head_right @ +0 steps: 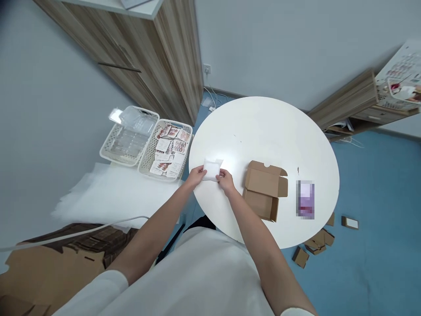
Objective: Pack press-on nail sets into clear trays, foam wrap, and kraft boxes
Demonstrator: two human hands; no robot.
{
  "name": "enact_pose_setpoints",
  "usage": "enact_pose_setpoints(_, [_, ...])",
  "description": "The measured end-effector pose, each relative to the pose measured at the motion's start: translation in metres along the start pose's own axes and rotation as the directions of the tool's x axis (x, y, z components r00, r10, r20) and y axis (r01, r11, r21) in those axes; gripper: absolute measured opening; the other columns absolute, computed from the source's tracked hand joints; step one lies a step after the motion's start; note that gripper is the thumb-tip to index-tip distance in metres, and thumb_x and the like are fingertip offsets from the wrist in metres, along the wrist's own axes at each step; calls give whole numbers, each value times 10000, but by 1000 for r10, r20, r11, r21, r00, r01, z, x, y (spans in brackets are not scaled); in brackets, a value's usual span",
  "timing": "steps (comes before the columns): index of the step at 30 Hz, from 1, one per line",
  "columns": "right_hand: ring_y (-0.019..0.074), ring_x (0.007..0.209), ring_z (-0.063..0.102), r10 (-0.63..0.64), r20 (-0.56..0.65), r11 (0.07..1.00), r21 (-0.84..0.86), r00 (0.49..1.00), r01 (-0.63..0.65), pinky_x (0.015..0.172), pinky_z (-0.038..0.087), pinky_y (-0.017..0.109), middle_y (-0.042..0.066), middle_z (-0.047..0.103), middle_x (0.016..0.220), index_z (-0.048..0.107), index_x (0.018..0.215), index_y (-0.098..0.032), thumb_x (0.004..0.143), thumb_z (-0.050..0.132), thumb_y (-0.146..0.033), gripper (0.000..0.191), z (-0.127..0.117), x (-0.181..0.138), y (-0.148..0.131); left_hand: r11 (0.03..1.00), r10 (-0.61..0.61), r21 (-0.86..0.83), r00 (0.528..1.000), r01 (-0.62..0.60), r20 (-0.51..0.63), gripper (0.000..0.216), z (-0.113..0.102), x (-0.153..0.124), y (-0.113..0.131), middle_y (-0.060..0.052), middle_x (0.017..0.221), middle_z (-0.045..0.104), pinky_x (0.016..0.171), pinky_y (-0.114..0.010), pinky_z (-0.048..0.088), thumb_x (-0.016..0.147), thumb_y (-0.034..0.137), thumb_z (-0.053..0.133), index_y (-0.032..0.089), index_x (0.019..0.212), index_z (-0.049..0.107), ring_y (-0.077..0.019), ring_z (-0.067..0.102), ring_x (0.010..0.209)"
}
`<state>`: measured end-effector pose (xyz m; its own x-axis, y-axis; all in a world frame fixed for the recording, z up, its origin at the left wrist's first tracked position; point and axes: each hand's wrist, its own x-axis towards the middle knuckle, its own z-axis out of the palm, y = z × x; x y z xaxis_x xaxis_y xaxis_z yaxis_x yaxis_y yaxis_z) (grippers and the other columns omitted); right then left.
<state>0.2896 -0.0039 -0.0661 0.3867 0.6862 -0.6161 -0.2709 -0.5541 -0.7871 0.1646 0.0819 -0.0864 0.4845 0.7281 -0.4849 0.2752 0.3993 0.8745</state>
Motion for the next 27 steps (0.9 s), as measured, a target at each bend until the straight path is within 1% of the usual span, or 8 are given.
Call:
enact_pose_setpoints(5, [140, 788, 570, -105, -33, 994, 34, 994, 106, 682, 461, 286, 51, 596, 1007, 510, 1023, -199, 636, 580, -270, 401, -13, -30, -2, 984, -52, -173, 997, 40, -64, 506, 8, -28, 6, -109, 1033, 624, 759, -321, 460, 700, 243, 599, 149, 1177, 460, -187, 603, 876])
enact_pose_setpoints(8, [128, 747, 571, -165, -85, 984, 57, 983, 170, 699, 471, 296, 42, 593, 977, 491, 1035, -204, 631, 594, -273, 422, -31, -56, -1, 983, -57, -173, 998, 55, -6, 472, 24, -47, 11, -113, 1019, 627, 731, -324, 470, 697, 272, 612, 151, 1132, 473, -184, 610, 839])
enact_pose_setpoints(11, [129, 739, 572, -220, -135, 972, 55, 966, 229, 725, 477, 307, 47, 602, 945, 509, 1005, -192, 632, 599, -264, 391, -61, -85, 6, 989, 20, -149, 996, -6, 87, 367, 53, -66, 14, -102, 1001, 633, 765, -321, 463, 694, 261, 614, 144, 1033, 536, -179, 603, 859])
enact_pose_setpoints(15, [151, 787, 583, -233, -215, 970, 20, 948, 243, 760, 480, 324, 60, 620, 900, 536, 956, -172, 626, 610, -257, 348, -112, -120, 23, 993, 65, -107, 988, -50, 142, 315, 111, -92, 14, -99, 961, 641, 788, -314, 463, 688, 195, 610, 127, 990, 554, -169, 599, 862])
enact_pose_setpoints(18, [161, 788, 599, -197, -230, 980, -16, 953, 199, 740, 490, 325, 64, 633, 890, 539, 946, -173, 652, 596, -291, 321, -151, -136, 41, 999, 23, -30, 986, -18, 166, 287, 154, -104, 8, -105, 951, 645, 767, -305, 476, 698, 169, 595, 120, 978, 561, -167, 606, 846])
enact_pose_setpoints(21, [162, 761, 611, -172, -227, 983, -106, 959, 151, 700, 492, 310, 56, 645, 862, 550, 917, -183, 687, 560, -324, 270, -182, -138, 56, 994, -29, 108, 984, 11, 173, 272, 183, -105, 0, -95, 933, 652, 711, -283, 488, 714, 169, 566, 128, 983, 566, -166, 612, 821])
enact_pose_setpoints(24, [158, 749, 612, -149, -232, 966, -243, 961, 91, 676, 478, 287, 40, 652, 840, 560, 870, -194, 696, 542, -308, 208, -200, -130, 65, 938, -23, 344, 989, -30, 148, 255, 199, -99, -2, -73, 899, 660, 711, -270, 476, 708, 152, 548, 142, 959, 588, -163, 609, 802])
enact_pose_setpoints(27, [154, 760, 605, -146, -234, 924, -378, 961, 49, 677, 451, 269, 27, 654, 822, 554, 836, -199, 702, 531, -277, 157, -206, -120, 65, 829, -6, 557, 995, -50, 98, 218, 207, -94, 1, -52, 856, 662, 721, -263, 460, 710, 153, 527, 160, 914, 606, -167, 602, 801])
